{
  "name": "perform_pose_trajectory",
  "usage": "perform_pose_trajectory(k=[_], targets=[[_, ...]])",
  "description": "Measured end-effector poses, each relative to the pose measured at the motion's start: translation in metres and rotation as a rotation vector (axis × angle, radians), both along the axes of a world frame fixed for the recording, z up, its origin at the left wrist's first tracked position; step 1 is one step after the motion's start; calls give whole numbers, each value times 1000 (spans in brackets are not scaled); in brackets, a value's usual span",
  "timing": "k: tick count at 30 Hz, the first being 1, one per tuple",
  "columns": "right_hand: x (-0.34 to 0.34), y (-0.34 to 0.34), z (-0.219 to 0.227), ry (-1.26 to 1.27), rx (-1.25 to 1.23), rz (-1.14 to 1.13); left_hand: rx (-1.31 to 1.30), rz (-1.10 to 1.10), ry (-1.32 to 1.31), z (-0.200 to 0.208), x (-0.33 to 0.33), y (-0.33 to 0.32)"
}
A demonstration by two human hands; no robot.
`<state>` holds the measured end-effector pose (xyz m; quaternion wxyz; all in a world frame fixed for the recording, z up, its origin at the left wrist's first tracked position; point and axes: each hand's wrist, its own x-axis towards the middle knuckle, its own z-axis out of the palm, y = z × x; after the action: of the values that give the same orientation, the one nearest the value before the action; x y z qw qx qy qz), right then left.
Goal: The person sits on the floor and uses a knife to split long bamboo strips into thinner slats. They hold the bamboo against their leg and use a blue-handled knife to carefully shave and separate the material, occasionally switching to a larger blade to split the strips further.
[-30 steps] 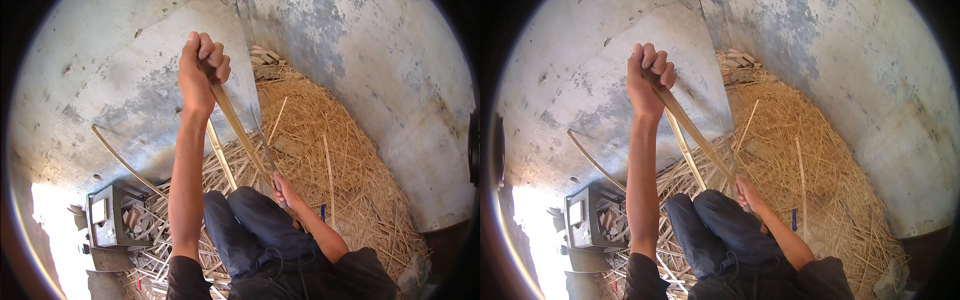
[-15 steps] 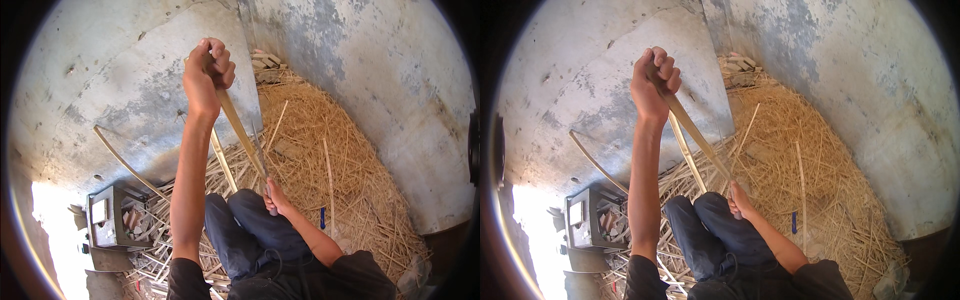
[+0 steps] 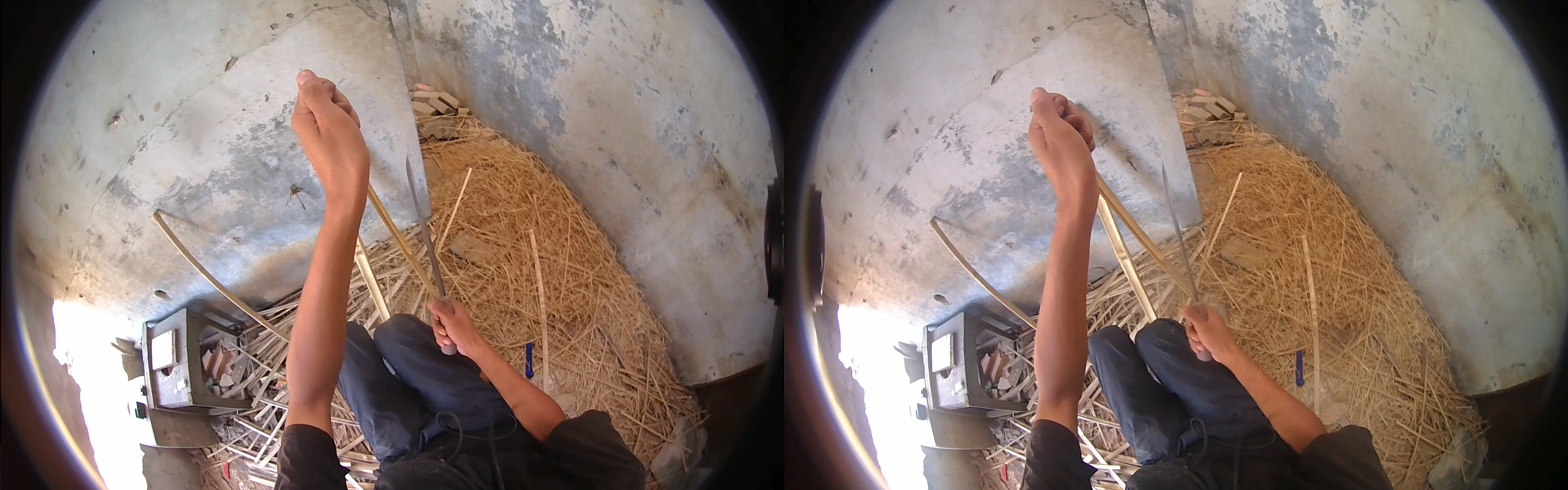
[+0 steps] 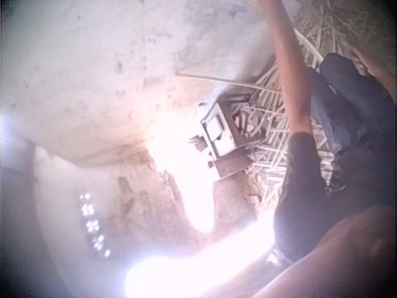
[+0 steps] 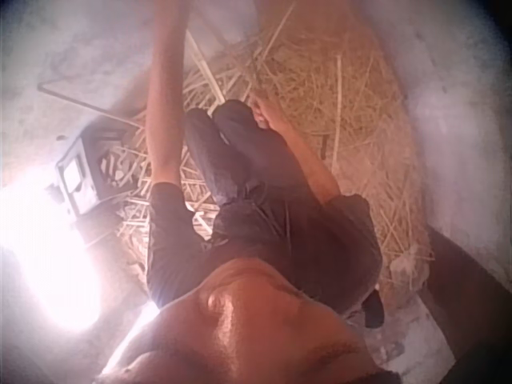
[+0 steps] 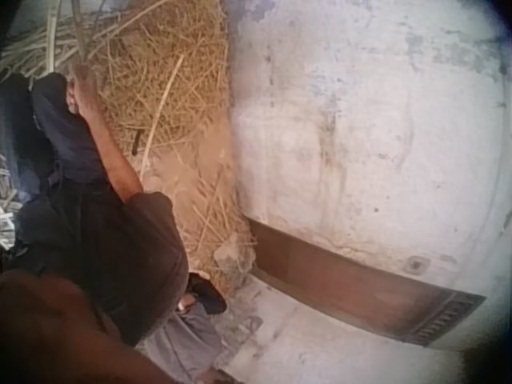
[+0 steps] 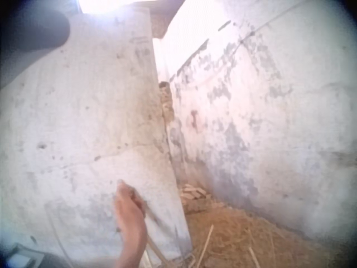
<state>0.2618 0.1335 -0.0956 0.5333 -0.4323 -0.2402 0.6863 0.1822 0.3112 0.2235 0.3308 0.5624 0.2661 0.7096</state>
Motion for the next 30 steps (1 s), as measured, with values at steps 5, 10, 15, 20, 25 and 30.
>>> perform_pose_trajectory(k=[5,10,15,20,25,30], targets=[[-11,7,60,-11,72,50,12,-2,-13,0,5,-5],[-20,11,53,-113,25,49,29,49,20,-4,-2,-1],[-1,0,-34,-52,-238,111,5,67,22,-4,-5,-4],[0,4,-12,-54,-193,86,38,57,19,-3,-5,-7],[-8,19,15,-34,67,102,64,12,24,-5,0,-4],[13,9,-104,-52,-303,126,38,-47,-22,-4,3,-4]])
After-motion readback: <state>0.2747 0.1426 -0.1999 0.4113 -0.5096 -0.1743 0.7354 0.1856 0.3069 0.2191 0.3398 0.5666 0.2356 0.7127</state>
